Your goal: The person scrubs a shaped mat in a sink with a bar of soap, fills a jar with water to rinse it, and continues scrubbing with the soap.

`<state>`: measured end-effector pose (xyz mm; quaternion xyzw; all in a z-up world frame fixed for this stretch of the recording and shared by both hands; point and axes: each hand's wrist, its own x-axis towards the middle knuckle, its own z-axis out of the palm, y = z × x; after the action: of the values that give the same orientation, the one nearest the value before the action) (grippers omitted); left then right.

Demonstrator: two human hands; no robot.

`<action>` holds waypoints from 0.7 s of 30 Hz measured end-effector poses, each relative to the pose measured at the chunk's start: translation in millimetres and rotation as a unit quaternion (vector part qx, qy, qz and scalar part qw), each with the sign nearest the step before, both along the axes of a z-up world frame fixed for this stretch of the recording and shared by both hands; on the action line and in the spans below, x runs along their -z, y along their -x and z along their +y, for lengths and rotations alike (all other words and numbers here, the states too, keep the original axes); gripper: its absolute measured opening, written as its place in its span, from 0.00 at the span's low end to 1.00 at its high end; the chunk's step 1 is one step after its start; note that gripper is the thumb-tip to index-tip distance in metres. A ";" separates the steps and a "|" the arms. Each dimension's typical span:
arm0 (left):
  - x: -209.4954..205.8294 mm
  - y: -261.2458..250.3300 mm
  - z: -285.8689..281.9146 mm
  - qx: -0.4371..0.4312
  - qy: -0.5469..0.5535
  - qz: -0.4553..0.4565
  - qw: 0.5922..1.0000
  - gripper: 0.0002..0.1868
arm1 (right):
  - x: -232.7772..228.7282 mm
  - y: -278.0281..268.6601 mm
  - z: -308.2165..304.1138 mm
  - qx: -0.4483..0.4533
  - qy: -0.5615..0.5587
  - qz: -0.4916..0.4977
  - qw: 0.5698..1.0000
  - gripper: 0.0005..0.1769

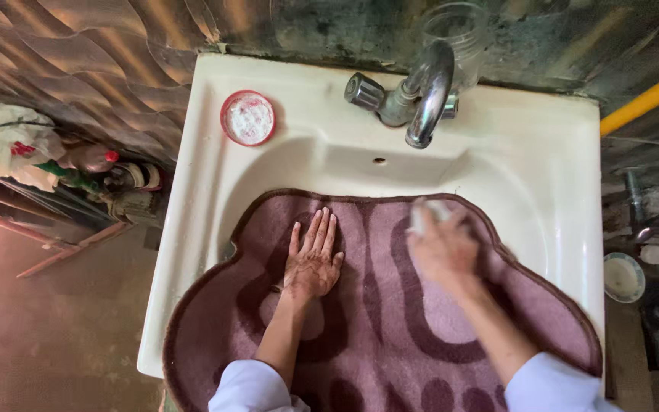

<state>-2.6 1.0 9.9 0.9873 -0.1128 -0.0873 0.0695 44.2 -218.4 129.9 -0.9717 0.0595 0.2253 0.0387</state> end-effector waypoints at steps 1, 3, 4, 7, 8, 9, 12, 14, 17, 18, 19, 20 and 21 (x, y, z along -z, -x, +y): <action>-2.6 -0.2 -0.3 0.002 0.002 -0.010 1.000 0.40 | 0.3 8.7 19.2 -0.004 -0.054 0.007 0.999 0.27; -6.3 1.6 1.8 0.010 -0.024 0.007 1.000 0.40 | 7.3 34.9 66.2 -0.090 -0.157 0.031 0.983 0.30; -6.7 1.1 2.4 0.017 -0.053 0.032 0.998 0.41 | 8.9 35.2 71.5 -0.088 -0.150 0.030 0.984 0.31; -2.6 0.2 2.7 0.012 -0.049 0.019 0.999 0.40 | 19.3 25.5 65.0 -0.082 -0.106 0.024 0.991 0.27; 0.3 0.1 1.3 0.006 -0.031 0.000 0.999 0.39 | 18.3 13.7 41.1 -0.081 -0.075 0.021 0.994 0.23; 2.9 1.9 -0.4 0.001 -0.018 -0.006 1.000 0.39 | 18.4 3.6 23.9 -0.060 -0.057 -0.035 0.996 0.27; 4.8 1.4 -0.1 -0.011 -0.001 -0.011 1.000 0.40 | 18.6 -14.7 4.3 0.014 -0.032 -0.068 0.997 0.33; 3.7 -0.7 -2.2 -0.015 -0.014 0.015 1.000 0.40 | 19.0 -13.7 6.5 0.023 -0.036 -0.059 0.997 0.33; -1.7 1.9 -0.9 -0.007 0.002 -0.019 1.000 0.40 | 32.9 4.9 47.9 -0.046 -0.099 -0.053 0.993 0.32; -2.3 1.9 -0.4 -0.007 -0.016 0.000 1.000 0.40 | 38.5 11.3 60.2 -0.081 -0.138 -0.037 0.986 0.32; -2.0 -0.1 -0.5 -0.006 -0.034 0.020 0.999 0.40 | 44.0 10.3 68.6 -0.102 -0.146 -0.053 0.983 0.33; -0.8 -0.6 -1.0 -0.004 -0.051 0.039 0.998 0.40 | 50.1 6.6 76.1 -0.122 -0.153 -0.070 0.978 0.34; 0.9 0.0 -0.9 -0.006 -0.030 0.019 0.999 0.40 | 55.2 3.0 79.5 -0.141 -0.159 -0.086 0.973 0.36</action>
<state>-2.6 0.1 8.9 0.9878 -0.1029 -0.1092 0.0425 41.3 -138.9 74.8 -0.9673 -0.1186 0.1505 0.1659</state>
